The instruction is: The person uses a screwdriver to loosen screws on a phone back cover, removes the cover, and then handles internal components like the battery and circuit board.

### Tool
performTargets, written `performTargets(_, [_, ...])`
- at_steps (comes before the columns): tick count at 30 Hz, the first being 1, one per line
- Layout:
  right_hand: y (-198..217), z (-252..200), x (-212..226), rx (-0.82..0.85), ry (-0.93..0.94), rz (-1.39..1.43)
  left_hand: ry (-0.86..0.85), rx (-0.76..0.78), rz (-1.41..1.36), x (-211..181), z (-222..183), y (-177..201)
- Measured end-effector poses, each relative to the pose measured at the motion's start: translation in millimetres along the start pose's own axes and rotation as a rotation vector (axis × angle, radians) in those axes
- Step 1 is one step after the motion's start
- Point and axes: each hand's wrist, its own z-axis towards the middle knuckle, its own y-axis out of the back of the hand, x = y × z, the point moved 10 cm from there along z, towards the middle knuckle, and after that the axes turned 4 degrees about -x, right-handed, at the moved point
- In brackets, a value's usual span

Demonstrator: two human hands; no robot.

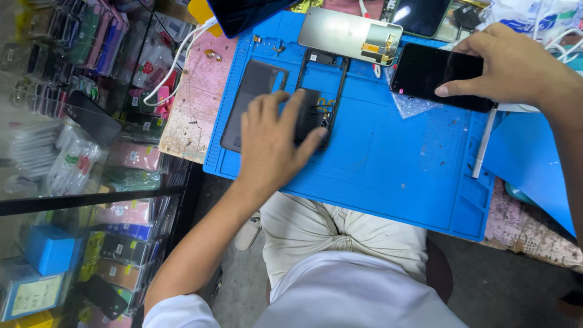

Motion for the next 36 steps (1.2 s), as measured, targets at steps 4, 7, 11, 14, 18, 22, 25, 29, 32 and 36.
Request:
performTargets(4, [4.1,-2.3,-1.1,0.068,-0.08,0.128,-0.048,0.053,-0.095,-19.8,-8.7,-37.7])
performTargets(7, [27.7,-11.8,6.9,0.029,-0.059,0.24,-0.104,0.101,-0.075,-40.6,2.4,-69.7])
performTargets(11, [67.5,-25.3,-4.5,0.012,-0.128,0.241,-0.388,0.143,-0.11,-89.6,27.4,-116.3])
performTargets(14, [100.7,-35.7,-10.4,-0.168,-0.091,0.336,-0.535,0.115,-0.099,-105.9,42.7,-145.0])
performTargets(18, [125.5,-56.9,-17.7,-0.333,-0.089,0.298,-0.684,0.188,0.008,-117.3,53.6,-167.4])
performTargets(22, [133.0,-82.5,-27.2,-0.481,-0.149,0.546,-0.496,0.109,-0.218,-96.8,93.3,-141.4])
performTargets(25, [137.5,-96.5,-18.6,-0.563,-0.123,0.636,-0.303,0.013,-0.153,-80.7,104.4,-92.5])
performTargets(29, [153.2,-115.7,43.0,-0.593,0.113,0.341,-0.479,0.304,-0.064,-117.0,8.4,-65.7])
performTargets(32, [133.3,-124.8,108.2,-0.539,0.202,0.192,-0.451,0.328,-0.063,-118.5,-39.6,-50.3])
performTargets(36, [96.0,-131.0,184.1,-0.5,0.383,0.062,-0.315,0.188,-0.105,-100.0,-69.8,-26.3])
